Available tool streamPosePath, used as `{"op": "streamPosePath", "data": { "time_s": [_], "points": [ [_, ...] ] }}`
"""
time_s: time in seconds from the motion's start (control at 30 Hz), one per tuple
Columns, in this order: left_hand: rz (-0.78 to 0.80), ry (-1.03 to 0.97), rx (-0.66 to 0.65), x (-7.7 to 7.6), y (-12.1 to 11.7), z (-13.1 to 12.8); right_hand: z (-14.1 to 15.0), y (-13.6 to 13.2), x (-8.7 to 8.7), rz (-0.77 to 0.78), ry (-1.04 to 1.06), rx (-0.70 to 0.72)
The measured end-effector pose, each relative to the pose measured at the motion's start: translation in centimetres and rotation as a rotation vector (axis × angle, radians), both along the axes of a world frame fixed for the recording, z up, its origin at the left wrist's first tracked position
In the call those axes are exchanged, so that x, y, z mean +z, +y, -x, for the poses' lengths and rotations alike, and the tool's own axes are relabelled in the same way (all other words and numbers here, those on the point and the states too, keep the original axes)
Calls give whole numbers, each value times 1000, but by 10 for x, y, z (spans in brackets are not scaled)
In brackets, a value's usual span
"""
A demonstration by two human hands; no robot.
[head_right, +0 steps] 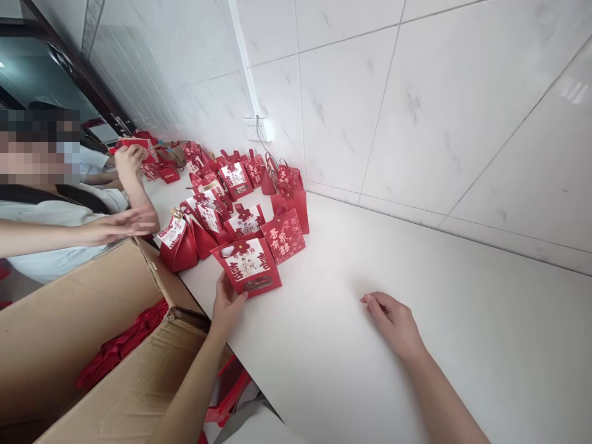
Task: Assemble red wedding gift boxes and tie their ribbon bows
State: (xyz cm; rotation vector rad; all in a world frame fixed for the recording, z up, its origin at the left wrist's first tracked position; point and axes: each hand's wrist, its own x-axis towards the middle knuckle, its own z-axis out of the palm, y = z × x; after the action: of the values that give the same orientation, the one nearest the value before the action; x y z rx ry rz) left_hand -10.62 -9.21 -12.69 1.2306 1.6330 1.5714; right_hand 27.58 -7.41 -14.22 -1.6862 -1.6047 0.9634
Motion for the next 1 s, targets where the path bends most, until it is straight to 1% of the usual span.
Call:
{"op": "streamPosePath", "data": {
  "time_s": [0.1, 0.23, 0.3, 0.4, 0.47, 0.5, 0.53, 0.57, 0.6, 0.63, 0.67, 0.73, 0.77, 0.8, 0.83, 0.87, 0.93, 1.0],
  "points": [
    [62, 56, -99, 2, 8, -4, 1, 0, 0, -7, -2, 4],
    [105, 143, -217, 8, 23, -25, 2, 0, 2, -24, -2, 4],
    [155, 225, -313, 12, 27, -39, 3, 0, 3, -36, 6, 5],
    [242, 365, -494, 20, 26, -58, 4, 0, 5, -58, 30, 11],
    [312, 426, -654, 32, 24, -63, 4, 0, 5, -72, 36, 15],
    [340, 432, -726, 40, 25, -61, 3, 0, 5, -74, 32, 16],
    [342, 424, -755, 50, 28, -56, 3, 0, 4, -72, 26, 15],
    [311, 403, -717, 62, 34, -47, 2, 0, 4, -66, 20, 12],
    [240, 386, -593, 75, 44, -35, 2, 0, 3, -60, 15, 10],
    [88, 365, -317, 89, 55, -20, 1, 0, 3, -56, 14, 7],
    [-72, 340, -3, 101, 68, -2, 0, 0, 2, -53, 17, 4],
    [-338, 289, 548, 120, 94, 35, 0, -1, 2, -50, 27, -15],
    [-389, 261, 772, 124, 106, 53, 0, -2, 1, -48, 34, -27],
    [-369, 239, 943, 126, 115, 68, 1, -2, 1, -46, 43, -41],
    [-318, 196, 1075, 123, 122, 80, 1, -3, 1, -45, 53, -55],
    [-246, 139, 1147, 119, 128, 89, 2, -2, 1, -45, 64, -72],
    [-157, 78, 1191, 105, 132, 99, 3, 0, 4, -52, 96, -131],
    [-113, 64, 1188, 89, 130, 102, 2, 10, 10, -68, 153, -221]
  ]
}}
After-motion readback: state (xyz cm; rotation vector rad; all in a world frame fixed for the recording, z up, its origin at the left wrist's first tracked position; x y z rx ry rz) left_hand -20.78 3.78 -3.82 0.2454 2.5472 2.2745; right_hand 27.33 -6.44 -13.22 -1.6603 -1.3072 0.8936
